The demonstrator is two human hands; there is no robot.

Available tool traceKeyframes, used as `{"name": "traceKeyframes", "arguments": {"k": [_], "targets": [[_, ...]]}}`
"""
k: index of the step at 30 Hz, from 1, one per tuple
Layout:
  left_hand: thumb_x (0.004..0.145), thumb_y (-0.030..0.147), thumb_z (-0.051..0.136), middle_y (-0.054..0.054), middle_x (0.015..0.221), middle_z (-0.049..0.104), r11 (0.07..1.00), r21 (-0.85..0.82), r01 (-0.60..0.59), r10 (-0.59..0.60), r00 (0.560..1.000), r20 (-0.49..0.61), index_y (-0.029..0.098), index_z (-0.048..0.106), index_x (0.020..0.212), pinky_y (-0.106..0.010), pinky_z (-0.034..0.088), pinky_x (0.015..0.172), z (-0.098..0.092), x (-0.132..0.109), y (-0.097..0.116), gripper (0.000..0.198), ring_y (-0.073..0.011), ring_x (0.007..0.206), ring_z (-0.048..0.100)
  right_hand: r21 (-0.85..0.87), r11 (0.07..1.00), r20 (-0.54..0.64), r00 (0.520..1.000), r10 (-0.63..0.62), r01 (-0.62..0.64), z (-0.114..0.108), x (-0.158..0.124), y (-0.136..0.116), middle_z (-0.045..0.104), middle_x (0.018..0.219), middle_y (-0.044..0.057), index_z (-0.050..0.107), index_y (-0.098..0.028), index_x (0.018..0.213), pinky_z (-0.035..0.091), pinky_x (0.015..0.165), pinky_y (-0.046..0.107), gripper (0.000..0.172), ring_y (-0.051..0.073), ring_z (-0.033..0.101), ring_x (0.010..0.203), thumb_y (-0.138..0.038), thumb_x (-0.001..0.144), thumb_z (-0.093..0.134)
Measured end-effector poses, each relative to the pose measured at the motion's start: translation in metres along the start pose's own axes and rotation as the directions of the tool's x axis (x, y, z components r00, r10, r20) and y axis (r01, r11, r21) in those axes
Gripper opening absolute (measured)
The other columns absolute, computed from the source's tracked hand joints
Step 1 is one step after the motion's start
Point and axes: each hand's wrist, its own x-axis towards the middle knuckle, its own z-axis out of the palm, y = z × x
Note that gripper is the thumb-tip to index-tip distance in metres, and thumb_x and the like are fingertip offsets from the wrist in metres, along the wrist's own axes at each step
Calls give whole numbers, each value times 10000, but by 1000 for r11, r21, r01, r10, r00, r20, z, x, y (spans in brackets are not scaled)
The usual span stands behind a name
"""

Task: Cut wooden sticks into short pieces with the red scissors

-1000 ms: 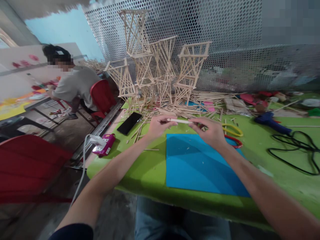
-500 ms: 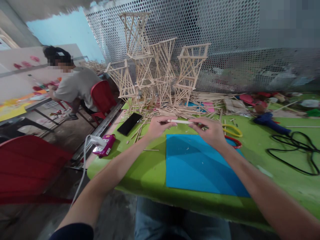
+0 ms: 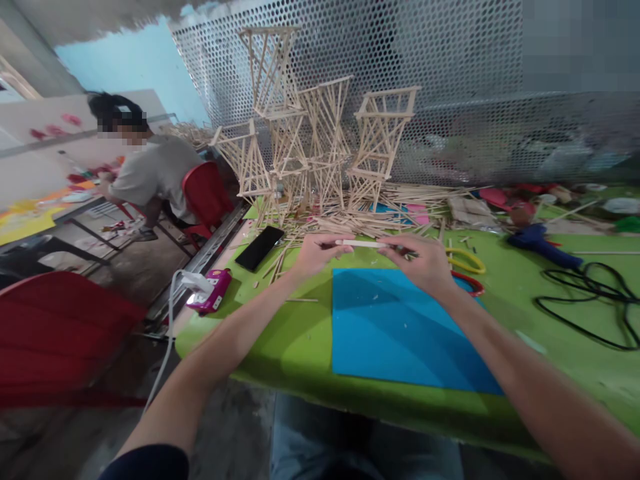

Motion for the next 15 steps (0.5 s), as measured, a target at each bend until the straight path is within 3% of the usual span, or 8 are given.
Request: {"name": "traceKeyframes", "arguments": {"k": [15], "targets": [[789,463,900,-81,823,814,1000,-1,11,-11,1000,18,188,871,1116,-231,468,556,-1,0,-2,428,-113,596,613,-19,1000,-1,1000,-6,6,-1,1,1,835,1049,77,848,-252,1091,644,672,355,230,205,751,762,-406,1002,702]]}}
